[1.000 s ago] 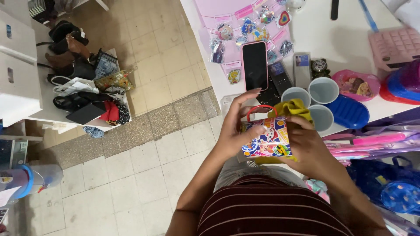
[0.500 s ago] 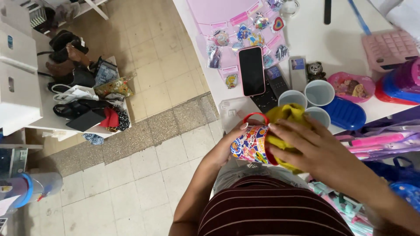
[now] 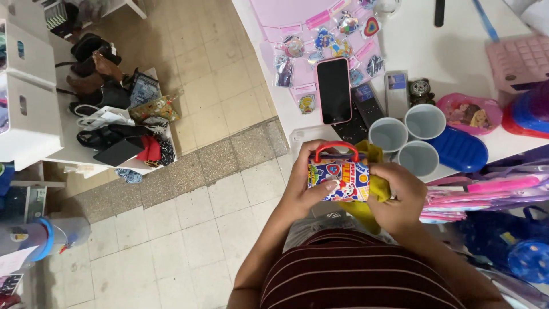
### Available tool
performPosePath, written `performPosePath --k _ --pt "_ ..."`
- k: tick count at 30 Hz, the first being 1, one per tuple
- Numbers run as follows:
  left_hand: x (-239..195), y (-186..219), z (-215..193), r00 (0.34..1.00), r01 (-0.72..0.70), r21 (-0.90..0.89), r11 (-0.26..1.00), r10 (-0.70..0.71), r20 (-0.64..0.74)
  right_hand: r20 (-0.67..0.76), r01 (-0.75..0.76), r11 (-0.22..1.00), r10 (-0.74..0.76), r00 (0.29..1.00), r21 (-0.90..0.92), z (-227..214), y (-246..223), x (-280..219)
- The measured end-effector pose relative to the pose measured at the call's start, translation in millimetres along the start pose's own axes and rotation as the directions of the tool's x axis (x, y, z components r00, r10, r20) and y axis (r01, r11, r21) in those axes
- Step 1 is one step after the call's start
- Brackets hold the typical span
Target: Cleaning a red plastic mug with a yellow cloth in a gift shop display area
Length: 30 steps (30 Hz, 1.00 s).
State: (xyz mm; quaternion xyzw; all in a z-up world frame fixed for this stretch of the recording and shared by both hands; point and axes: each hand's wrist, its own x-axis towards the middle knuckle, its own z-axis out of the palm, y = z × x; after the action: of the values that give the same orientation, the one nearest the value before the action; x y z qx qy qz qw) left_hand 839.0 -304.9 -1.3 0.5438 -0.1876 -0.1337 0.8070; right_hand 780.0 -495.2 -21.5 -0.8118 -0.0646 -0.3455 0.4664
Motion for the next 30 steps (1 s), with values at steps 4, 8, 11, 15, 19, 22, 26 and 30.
performPosePath --k 4,8,11,15,19,22,26,30 --pt "-2.2 -55.9 -33.2 0.991 -0.024 -0.094 0.995 0.011 -0.137 0.213 -0.237 0.916 0.173 0.962 0.324 -19.4 -3.4 8.6" --pt "-1.9 -81.2 -42.2 0.975 -0.007 -0.269 0.963 -0.053 -0.216 0.476 -0.278 0.894 0.085 0.875 0.352 -28.1 -15.7 12.1" --pt "-5.6 -80.2 -33.2 0.981 0.033 -0.312 0.950 -0.090 -0.171 0.456 0.010 0.954 -0.152 0.877 0.299 -26.4 -0.8 3.8" --pt "-20.6 -90.8 -50.0 0.922 0.388 -0.154 0.909 -0.379 0.081 0.394 0.478 0.869 -0.487 0.780 0.128 -27.7 -6.7 16.4" --pt "-2.7 2.8 -23.3 0.805 0.542 0.033 0.840 -0.530 0.268 0.446 0.494 0.862 -0.487 0.751 0.111 -28.2 -1.8 1.7" --pt "-3.4 21.5 -8.0 0.867 0.441 0.217 0.871 -0.476 0.148 0.466 0.452 0.883 -0.454 0.759 0.124 -24.5 -13.5 19.5" --pt "-8.4 9.3 -7.9 0.993 0.078 0.205 0.976 -0.095 0.072 0.669 0.216 0.953 -0.304 0.678 0.215 -28.7 -40.5 44.5" --pt "-13.9 10.7 -5.7 0.996 -0.058 0.360 0.931 0.028 0.088 0.638 0.328 0.919 -0.388 0.665 0.218 -17.3 -32.1 38.2"
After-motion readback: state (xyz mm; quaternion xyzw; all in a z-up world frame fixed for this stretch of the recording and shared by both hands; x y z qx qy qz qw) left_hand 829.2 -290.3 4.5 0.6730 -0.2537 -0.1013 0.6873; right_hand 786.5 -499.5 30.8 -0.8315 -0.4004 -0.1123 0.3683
